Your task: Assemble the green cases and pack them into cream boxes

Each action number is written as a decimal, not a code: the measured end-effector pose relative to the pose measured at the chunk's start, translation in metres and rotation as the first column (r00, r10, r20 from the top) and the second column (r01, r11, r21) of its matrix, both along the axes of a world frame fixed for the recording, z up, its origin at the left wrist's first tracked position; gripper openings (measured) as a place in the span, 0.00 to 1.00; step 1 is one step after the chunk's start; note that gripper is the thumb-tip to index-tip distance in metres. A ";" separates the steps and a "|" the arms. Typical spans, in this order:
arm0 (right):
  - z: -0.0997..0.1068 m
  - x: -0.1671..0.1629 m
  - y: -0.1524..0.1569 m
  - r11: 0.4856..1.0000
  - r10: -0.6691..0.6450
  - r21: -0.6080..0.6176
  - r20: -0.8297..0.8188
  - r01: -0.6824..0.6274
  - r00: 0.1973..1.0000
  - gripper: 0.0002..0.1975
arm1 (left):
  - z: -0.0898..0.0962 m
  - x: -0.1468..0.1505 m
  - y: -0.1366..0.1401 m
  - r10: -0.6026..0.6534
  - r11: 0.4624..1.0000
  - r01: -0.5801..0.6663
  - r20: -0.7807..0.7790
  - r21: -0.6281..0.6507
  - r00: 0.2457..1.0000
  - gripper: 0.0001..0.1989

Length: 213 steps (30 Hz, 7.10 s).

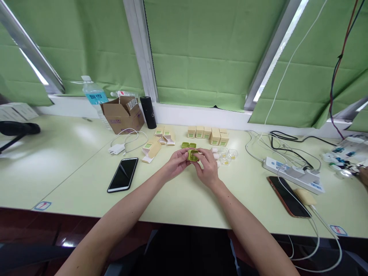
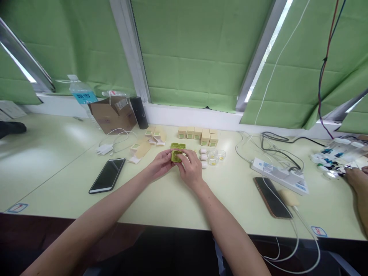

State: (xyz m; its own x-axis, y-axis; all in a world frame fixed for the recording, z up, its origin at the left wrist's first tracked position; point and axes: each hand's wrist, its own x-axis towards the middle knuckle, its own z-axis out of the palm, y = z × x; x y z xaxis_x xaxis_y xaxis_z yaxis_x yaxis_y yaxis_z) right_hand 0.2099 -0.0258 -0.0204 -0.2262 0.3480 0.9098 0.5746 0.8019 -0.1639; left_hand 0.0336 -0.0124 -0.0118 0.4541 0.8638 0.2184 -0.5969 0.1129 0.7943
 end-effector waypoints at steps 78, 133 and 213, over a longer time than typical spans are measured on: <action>0.024 0.081 0.030 0.799 -0.496 -0.371 0.037 0.473 0.868 0.08 | -0.002 -0.006 0.010 0.317 0.948 -0.317 0.030 -0.026 0.948 0.25; 0.018 0.011 0.023 0.766 -0.033 -0.568 -0.503 -0.302 0.864 0.10 | -0.005 -0.002 0.012 0.393 0.914 -0.388 -0.018 0.117 0.919 0.29; -0.007 0.001 0.009 0.980 0.017 -0.200 0.023 -0.012 1.000 0.15 | -0.012 0.011 0.002 0.228 0.949 -0.154 -0.261 0.275 0.938 0.25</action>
State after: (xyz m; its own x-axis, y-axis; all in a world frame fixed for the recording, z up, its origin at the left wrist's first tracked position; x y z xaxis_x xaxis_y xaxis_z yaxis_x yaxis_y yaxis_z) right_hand 0.2112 -0.0171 -0.0274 -0.2540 0.5186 0.8164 0.5687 0.7629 -0.3076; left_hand 0.0450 -0.0101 -0.0241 0.3608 0.8754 0.3216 -0.3312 -0.2021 0.9217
